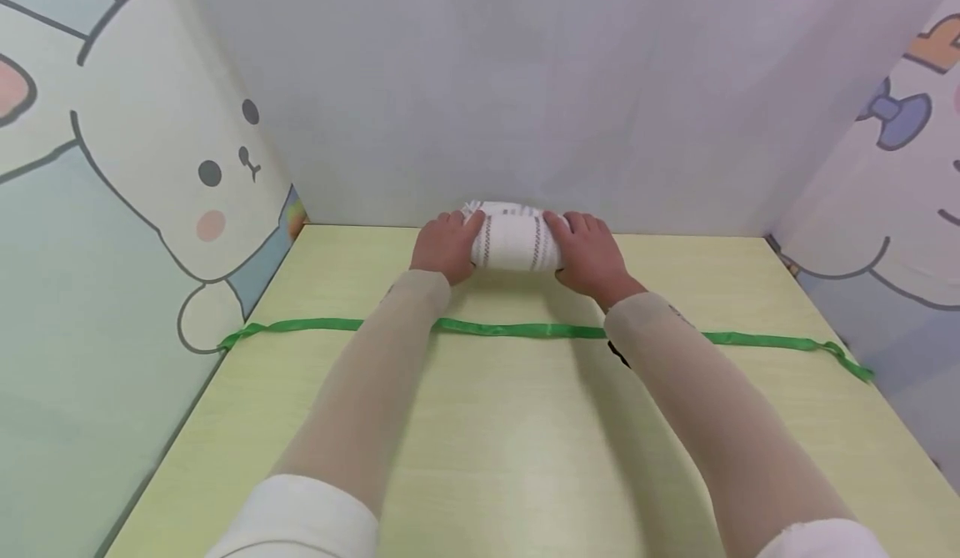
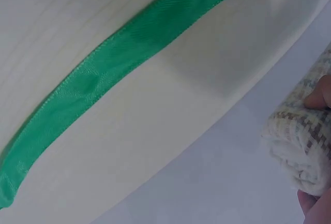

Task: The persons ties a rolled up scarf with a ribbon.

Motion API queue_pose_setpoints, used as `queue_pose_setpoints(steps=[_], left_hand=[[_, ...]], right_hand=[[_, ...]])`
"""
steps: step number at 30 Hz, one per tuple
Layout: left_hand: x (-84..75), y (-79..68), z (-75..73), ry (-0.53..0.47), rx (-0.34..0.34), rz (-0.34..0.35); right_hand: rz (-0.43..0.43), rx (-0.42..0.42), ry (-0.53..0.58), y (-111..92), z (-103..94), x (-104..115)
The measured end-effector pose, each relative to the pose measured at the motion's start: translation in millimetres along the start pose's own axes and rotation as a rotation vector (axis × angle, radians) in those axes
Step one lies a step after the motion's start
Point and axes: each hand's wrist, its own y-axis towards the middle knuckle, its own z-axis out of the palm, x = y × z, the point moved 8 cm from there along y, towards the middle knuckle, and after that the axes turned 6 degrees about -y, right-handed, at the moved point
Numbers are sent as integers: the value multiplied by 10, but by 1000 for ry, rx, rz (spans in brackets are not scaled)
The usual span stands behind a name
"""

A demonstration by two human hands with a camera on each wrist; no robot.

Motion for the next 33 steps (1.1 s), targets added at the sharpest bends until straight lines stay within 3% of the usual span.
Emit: queue_pose_setpoints(steps=[15, 33], left_hand=[[145, -76, -352, -39, -99, 106], [221, -249, -763, -105, -262, 243]], right_hand=[[-72, -116, 34, -108, -390, 146], [-161, -338, 61, -351, -778, 305]])
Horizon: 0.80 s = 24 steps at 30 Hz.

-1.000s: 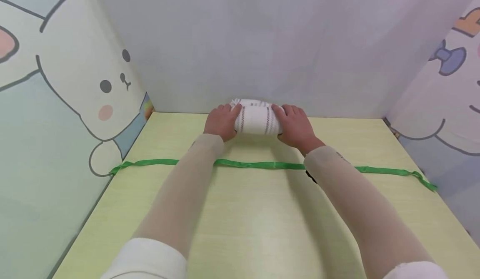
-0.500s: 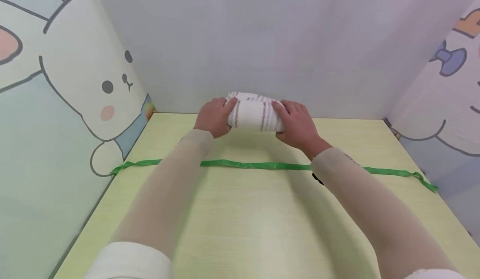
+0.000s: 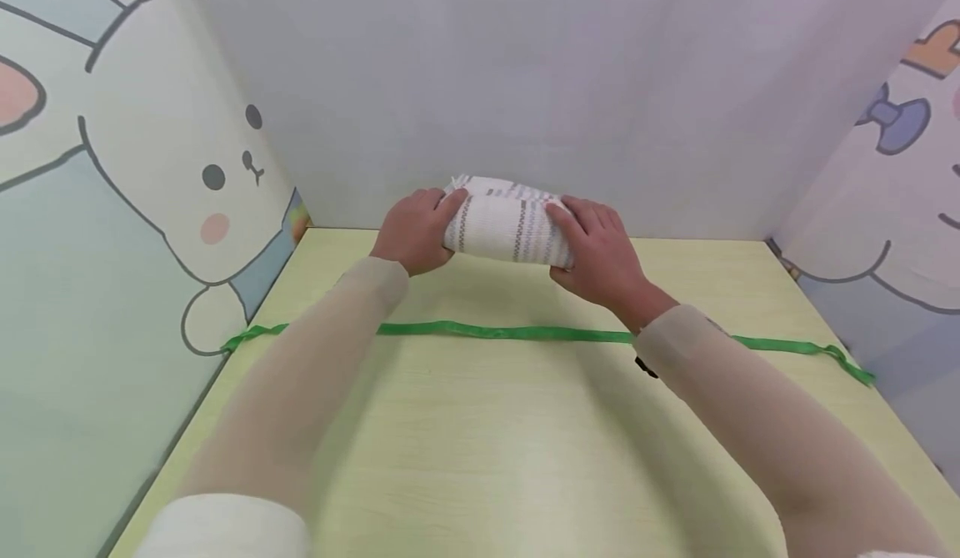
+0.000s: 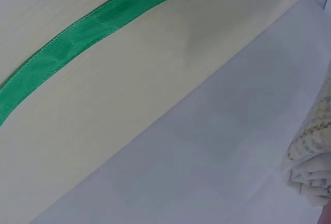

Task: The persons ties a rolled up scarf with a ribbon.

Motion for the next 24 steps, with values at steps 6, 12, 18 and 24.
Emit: queue_pose_setpoints(steps=[6, 12, 18, 24], left_hand=[[2, -75, -162, -71, -113, 47], [-18, -160, -278, -141, -184, 68], [-132, -208, -282, -284, -111, 47], [-284, -267, -293, -323, -151, 148]], right_hand=[[-132, -225, 45, -60, -285, 115], [-291, -428, 75, -144, -583, 257], [-409, -628, 98, -238, -825, 474], [-498, -671, 169, -349, -882, 631]])
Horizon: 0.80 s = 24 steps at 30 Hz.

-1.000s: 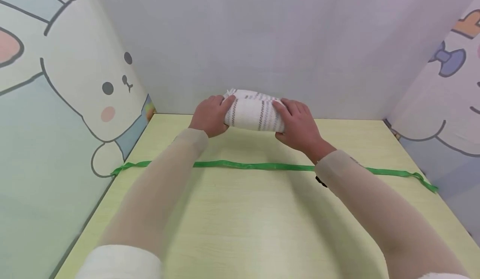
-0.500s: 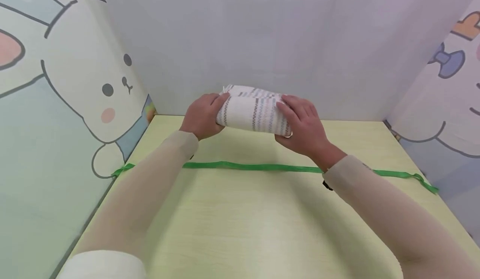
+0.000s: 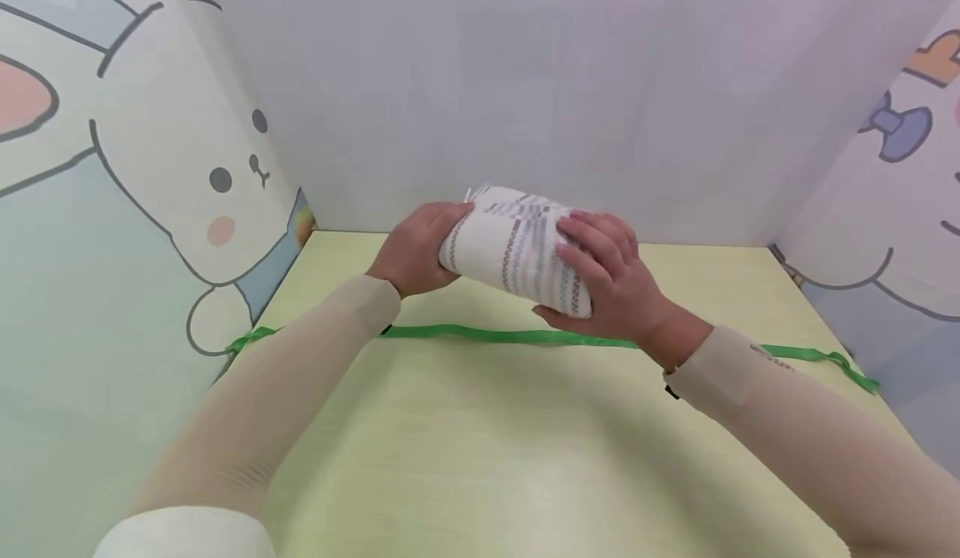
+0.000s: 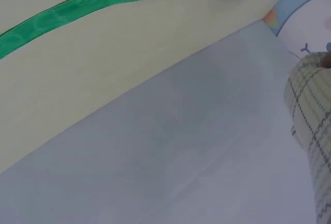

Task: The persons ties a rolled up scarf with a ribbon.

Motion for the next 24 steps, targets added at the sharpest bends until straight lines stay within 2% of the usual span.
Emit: queue_pose_setpoints(steps=[3, 7, 16, 24], left_hand=[[-11, -35, 17, 15, -14, 33], [5, -82, 69, 35, 16, 35], [11, -119, 144, 69, 77, 18], [-7, -146, 216, 72, 124, 10]], right_hand=[[-35, 110, 5, -50, 33, 42], [-74, 206, -19, -148, 47, 75], [-82, 234, -135, -263, -46, 85], [-99, 249, -146, -299, -63, 127]])
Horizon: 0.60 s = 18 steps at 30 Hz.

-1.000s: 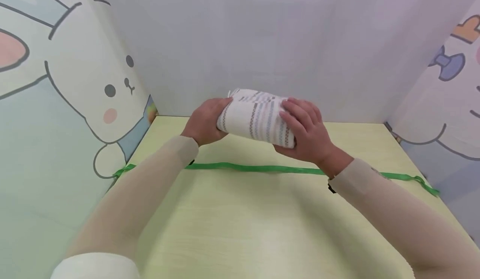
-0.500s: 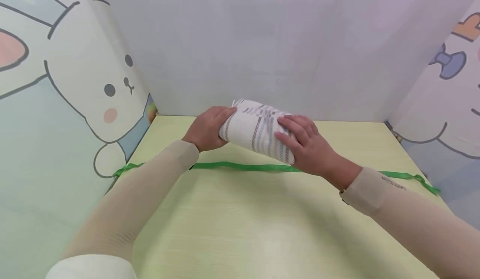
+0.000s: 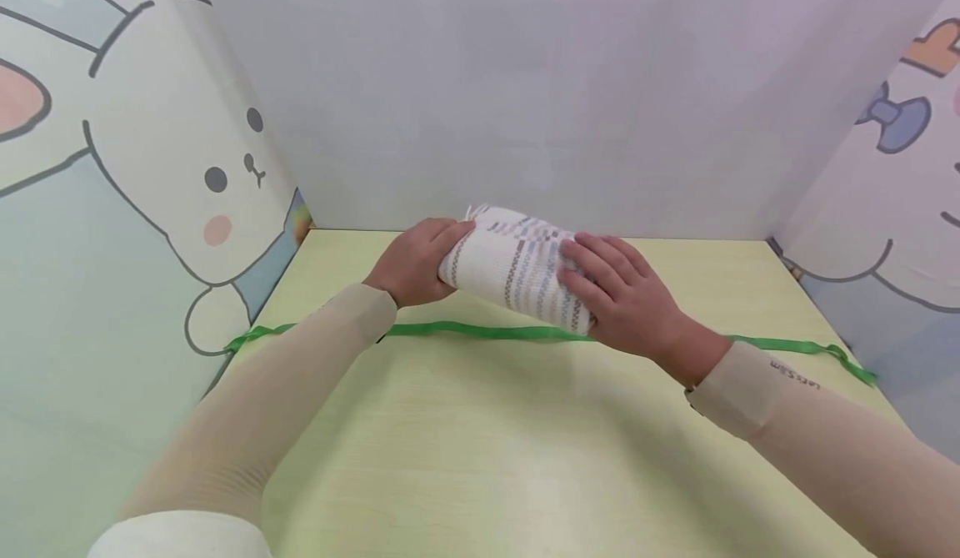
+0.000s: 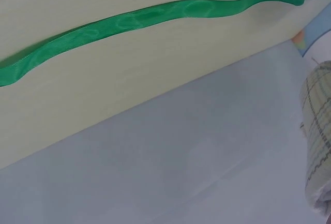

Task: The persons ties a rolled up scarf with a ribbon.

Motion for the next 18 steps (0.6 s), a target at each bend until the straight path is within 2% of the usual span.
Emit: queue_pose_setpoints(steps=[6, 18], left_hand=[[-24, -25, 58, -2, 30, -9], [-40, -95, 172, 7, 57, 1]], right_hand=[[-15, 17, 52, -34, 8, 54], [36, 55, 71, -150, 45, 179]])
